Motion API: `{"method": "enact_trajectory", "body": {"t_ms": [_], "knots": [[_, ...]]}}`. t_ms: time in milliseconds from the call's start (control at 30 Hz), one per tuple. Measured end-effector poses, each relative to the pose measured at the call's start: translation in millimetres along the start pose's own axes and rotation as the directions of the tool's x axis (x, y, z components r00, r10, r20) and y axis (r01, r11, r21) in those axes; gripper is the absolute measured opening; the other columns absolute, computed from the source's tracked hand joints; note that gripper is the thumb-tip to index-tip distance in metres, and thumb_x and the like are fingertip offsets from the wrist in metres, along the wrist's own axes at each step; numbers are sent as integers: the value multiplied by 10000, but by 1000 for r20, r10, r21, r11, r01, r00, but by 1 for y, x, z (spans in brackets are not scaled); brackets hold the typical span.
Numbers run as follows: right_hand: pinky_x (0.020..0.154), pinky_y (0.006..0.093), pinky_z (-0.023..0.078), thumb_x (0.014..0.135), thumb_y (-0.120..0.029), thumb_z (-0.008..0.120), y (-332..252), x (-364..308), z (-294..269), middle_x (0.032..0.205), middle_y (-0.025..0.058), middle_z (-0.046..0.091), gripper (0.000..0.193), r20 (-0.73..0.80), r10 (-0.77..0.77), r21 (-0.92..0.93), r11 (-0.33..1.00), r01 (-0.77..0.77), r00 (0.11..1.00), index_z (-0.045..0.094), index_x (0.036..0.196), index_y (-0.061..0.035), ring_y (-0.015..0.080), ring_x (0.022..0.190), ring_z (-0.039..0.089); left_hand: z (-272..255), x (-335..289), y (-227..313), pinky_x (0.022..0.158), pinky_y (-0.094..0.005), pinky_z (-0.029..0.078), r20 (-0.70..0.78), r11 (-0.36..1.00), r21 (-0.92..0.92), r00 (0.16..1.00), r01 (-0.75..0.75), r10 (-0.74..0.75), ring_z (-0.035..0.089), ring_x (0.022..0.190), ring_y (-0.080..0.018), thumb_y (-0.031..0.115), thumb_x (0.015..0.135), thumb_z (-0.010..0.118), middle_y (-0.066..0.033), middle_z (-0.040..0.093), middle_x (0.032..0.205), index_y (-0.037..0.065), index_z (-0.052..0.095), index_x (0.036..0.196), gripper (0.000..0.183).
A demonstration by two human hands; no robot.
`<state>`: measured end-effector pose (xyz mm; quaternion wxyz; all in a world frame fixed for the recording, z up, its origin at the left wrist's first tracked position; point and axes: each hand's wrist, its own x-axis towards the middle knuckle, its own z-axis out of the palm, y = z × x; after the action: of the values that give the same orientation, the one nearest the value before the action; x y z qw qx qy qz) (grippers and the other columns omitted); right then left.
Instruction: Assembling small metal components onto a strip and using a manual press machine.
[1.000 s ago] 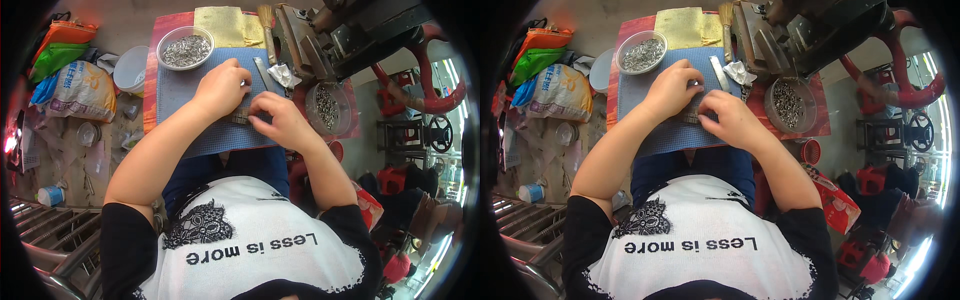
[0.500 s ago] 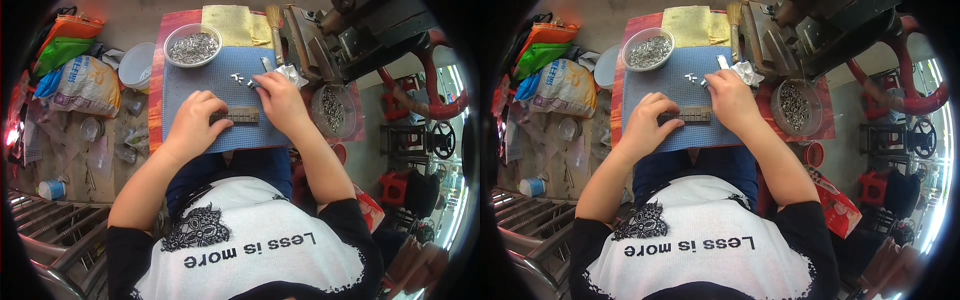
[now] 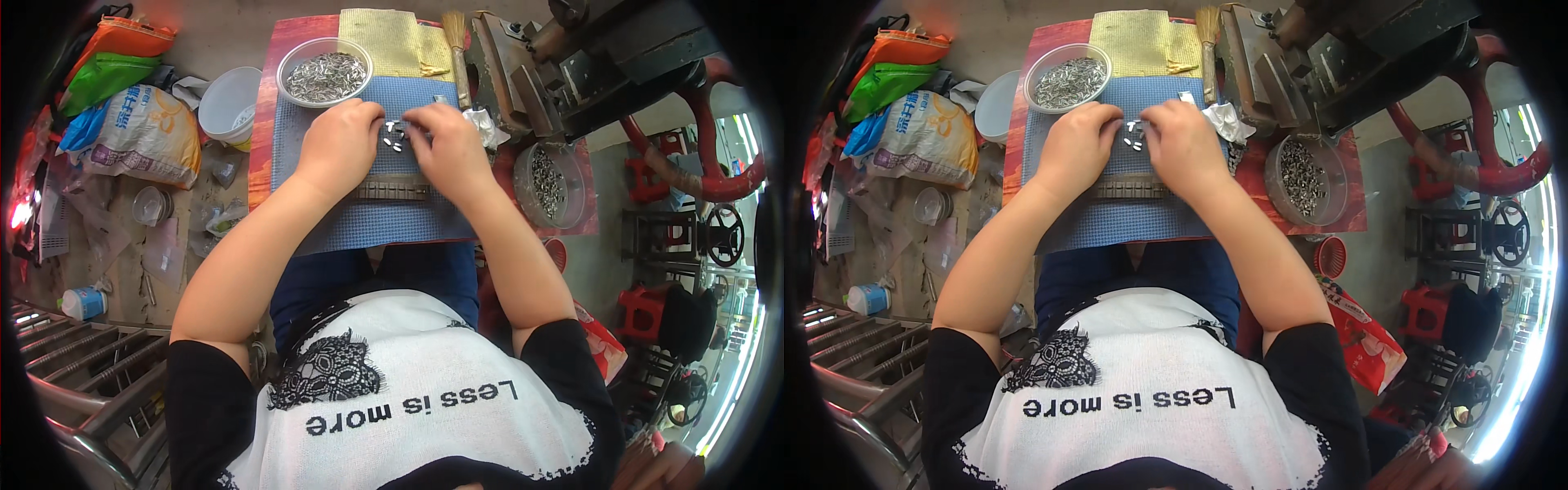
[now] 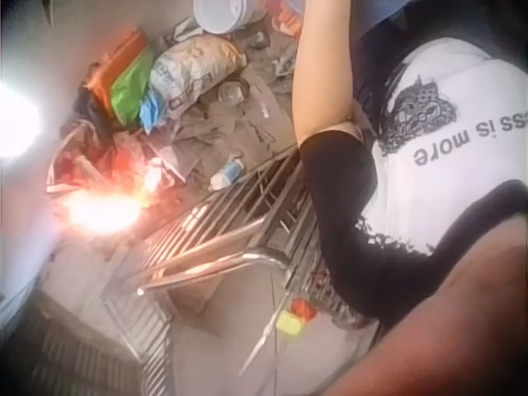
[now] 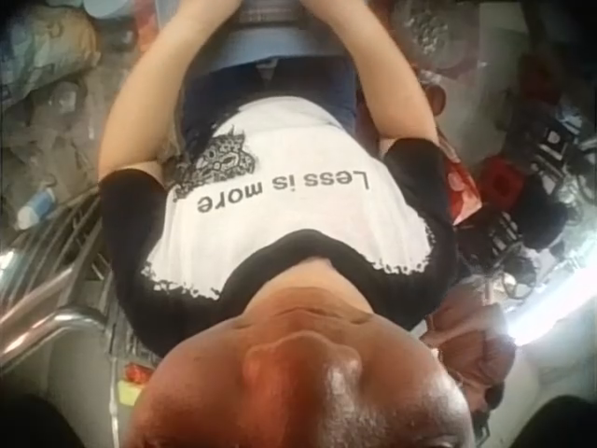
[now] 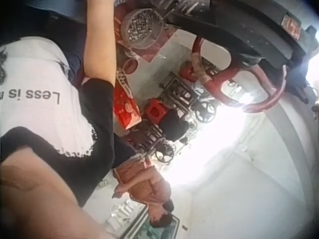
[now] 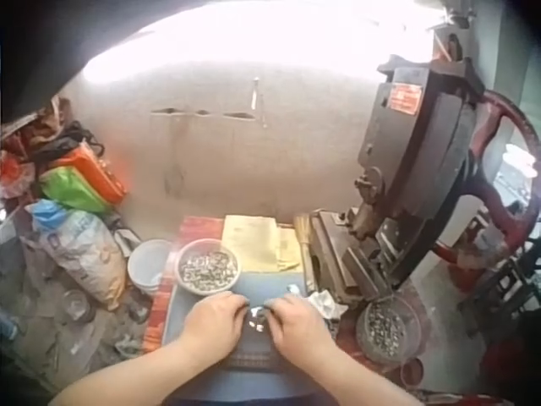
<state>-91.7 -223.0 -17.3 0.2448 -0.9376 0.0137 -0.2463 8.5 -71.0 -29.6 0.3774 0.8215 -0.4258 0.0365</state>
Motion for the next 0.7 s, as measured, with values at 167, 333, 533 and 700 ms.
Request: {"method": "enact_trajectory", "body": {"t_ms": [167,333,533,700], "knots": [[824,432,514,837,-119,692,20,16,7,879,148,653,98,84,-19,-41,999,23,996,712,894,-43,345,889,624,9,12,6,802,-431,526,48,998,49,998,48,-50,652,889,-345,122,877,663,-129,663,918,39,714,932,112],[812,430,519,802,-120,705,18,18,0,860,137,646,111,125,39,-24,999,-37,991,704,878,-39,336,871,628,11,15,5,826,-432,516,120,994,93,990,60,-71,628,968,-340,128,878,663,-132,641,991,50,686,981,131],[785,415,517,791,-103,706,2,-11,-31,886,140,627,105,201,238,156,950,-271,950,689,862,-28,328,860,629,-28,-15,7,808,-359,512,151,989,-148,988,-21,44,632,922,-276,74,882,667,-124,613,1037,7,648,969,111],[788,411,508,814,-95,720,2,-33,-35,864,135,608,92,153,138,14,990,-142,979,691,860,-21,323,861,618,-64,-32,0,776,-266,484,380,949,-259,922,182,-73,593,890,-134,47,854,684,-55,614,1096,-22,642,922,106]]}}
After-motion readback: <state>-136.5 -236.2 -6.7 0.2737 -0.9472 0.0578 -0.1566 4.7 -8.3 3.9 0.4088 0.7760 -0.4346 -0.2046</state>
